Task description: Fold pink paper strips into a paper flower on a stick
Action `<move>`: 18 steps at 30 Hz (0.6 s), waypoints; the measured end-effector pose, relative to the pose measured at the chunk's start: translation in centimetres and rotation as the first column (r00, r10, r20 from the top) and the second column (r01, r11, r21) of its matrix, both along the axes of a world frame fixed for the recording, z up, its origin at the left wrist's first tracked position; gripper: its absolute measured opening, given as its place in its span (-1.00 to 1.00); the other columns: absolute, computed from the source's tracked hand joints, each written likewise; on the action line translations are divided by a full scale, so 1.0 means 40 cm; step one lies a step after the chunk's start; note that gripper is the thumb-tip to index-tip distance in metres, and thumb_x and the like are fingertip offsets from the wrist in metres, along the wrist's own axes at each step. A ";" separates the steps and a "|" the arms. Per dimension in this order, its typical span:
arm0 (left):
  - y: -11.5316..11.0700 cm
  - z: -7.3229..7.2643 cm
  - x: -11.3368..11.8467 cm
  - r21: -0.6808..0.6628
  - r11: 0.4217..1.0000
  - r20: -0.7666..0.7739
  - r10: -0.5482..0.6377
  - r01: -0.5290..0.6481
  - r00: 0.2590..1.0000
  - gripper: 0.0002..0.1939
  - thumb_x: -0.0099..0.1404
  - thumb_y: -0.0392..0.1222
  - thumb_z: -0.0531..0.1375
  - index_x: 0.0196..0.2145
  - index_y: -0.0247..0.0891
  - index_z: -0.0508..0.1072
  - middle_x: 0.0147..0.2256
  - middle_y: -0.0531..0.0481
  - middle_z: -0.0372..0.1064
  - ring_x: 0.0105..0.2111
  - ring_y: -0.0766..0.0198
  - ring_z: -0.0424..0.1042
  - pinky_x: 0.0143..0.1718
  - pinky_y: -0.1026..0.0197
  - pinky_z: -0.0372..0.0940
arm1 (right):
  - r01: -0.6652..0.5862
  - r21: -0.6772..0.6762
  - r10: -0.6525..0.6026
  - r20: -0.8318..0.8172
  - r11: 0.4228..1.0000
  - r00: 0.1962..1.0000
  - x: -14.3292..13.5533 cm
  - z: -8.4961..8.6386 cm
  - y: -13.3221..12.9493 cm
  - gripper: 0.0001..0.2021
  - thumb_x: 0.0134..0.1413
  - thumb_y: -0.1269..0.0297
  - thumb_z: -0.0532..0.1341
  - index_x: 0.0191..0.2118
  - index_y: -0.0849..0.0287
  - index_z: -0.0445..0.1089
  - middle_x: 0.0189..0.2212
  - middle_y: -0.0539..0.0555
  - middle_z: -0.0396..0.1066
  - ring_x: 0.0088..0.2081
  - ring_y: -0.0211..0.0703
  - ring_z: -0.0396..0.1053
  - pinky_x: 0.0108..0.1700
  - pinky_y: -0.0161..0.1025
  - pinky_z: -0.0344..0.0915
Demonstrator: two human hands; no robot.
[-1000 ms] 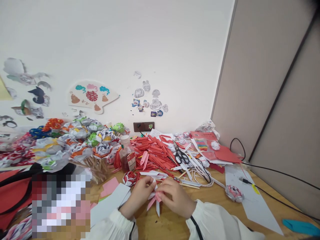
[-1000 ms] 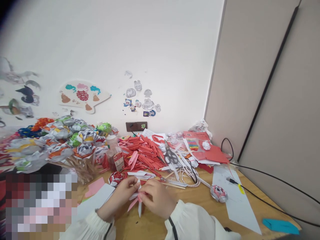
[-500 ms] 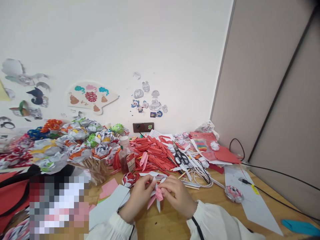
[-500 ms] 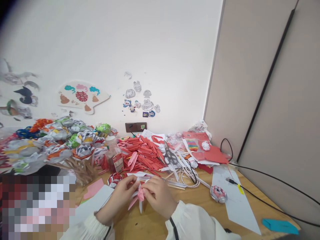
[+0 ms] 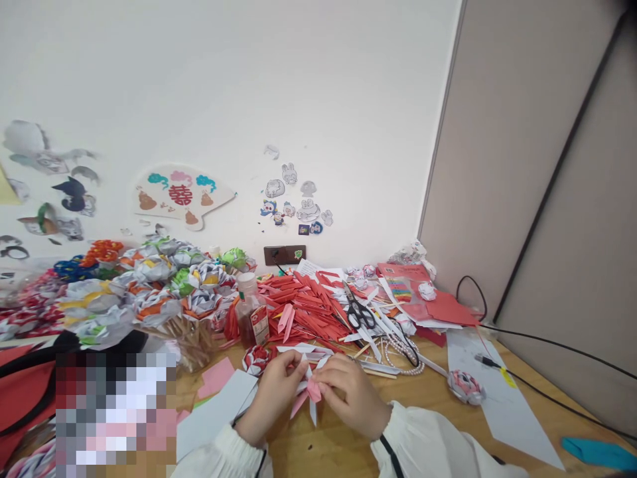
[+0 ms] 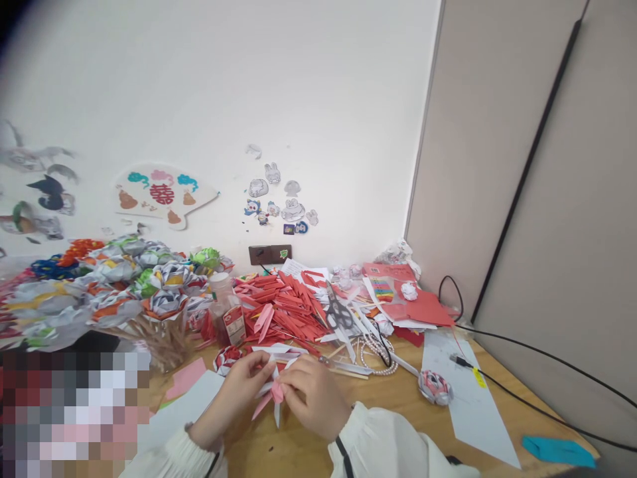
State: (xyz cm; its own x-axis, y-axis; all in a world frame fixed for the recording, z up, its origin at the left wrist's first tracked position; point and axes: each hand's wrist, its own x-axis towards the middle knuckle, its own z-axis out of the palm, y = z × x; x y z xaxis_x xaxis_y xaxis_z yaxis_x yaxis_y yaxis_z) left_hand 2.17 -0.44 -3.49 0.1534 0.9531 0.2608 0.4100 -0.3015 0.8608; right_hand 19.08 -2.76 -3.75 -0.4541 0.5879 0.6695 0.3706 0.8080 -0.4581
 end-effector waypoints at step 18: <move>-0.004 0.011 0.000 0.017 1.000 0.067 -0.002 0.001 0.998 -0.73 0.12 -0.03 0.08 -0.60 -0.26 0.26 -0.60 0.11 0.18 -0.54 0.30 0.19 -0.49 0.30 0.12 | 0.003 0.054 -0.003 -0.001 0.999 1.000 0.002 0.012 -0.010 -0.80 0.13 0.38 0.03 -0.20 0.13 0.37 -0.27 0.08 0.41 -0.22 -0.16 0.29 -0.14 -0.18 0.22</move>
State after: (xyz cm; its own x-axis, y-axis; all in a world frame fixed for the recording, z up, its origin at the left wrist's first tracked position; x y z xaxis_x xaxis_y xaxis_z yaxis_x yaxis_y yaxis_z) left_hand 2.16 -0.59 -3.04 0.1365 0.9483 0.2863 0.3508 -0.3166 0.8813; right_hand 19.15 -3.17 -3.28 -0.4515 0.5523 0.7008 0.3727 0.8303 -0.4143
